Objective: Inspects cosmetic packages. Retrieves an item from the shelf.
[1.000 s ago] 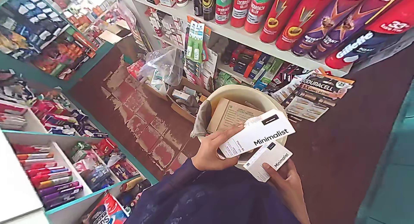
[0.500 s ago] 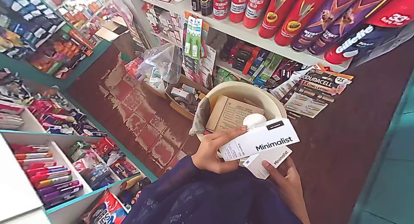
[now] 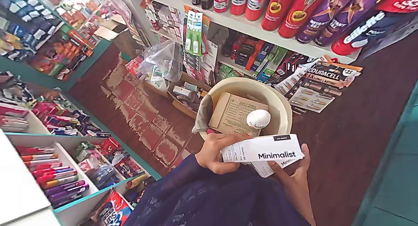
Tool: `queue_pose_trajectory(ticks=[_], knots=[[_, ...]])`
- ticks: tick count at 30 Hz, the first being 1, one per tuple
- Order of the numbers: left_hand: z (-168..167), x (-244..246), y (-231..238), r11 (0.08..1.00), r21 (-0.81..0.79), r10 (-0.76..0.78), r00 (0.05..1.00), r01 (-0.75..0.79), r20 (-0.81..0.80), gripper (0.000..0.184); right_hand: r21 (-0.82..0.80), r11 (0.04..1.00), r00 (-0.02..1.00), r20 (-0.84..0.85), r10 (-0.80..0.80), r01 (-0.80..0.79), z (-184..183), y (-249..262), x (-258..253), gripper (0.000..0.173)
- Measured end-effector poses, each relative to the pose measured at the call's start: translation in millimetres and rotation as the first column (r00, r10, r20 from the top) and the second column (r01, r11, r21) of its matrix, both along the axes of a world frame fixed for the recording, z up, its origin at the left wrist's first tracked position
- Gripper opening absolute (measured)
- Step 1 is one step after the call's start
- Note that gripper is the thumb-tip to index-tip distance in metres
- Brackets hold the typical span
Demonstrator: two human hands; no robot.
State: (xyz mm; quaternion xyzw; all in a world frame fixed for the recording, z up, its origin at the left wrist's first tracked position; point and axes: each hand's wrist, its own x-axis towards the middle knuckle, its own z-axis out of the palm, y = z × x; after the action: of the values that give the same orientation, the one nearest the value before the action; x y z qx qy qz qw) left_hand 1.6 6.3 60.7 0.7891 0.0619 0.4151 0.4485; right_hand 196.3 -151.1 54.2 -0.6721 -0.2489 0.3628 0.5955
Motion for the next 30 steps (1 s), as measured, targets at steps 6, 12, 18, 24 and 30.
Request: queue_pose_trajectory(ticks=[6, 12, 18, 24, 30], knots=[[-21, 25, -25, 0.995, -0.017, -0.097, 0.981, 0.095, -0.165, 0.06, 0.142, 0.99, 0.995, -0.098, -0.011, 0.025, -11, -9, 4, 0.081], [-23, 48, -57, 0.996, 0.083, -0.012, 0.98, 0.029, -0.196, 0.035, 0.312, 0.917, 0.946, -0.284, -0.158, 0.247, -7, -32, -12, 0.027], [-32, 55, -62, 0.981, 0.143, -0.099, 0.972, 0.131, -0.215, 0.036, 0.185, 0.976, 0.992, 0.021, -0.123, 0.117, -21, -39, 0, 0.092], [-43, 19, -27, 0.992, 0.018, 0.118, 0.85, -0.126, -0.514, 0.06, 0.175, 0.942, 0.958, -0.059, -0.279, 0.285, -24, -42, 8, 0.074], [-75, -17, 21, 0.891, 0.182, 0.326, 0.306, -0.416, -0.895, 0.08, 0.029, 0.903, 0.897, -0.134, -0.421, 0.428, -26, -47, 31, 0.07]])
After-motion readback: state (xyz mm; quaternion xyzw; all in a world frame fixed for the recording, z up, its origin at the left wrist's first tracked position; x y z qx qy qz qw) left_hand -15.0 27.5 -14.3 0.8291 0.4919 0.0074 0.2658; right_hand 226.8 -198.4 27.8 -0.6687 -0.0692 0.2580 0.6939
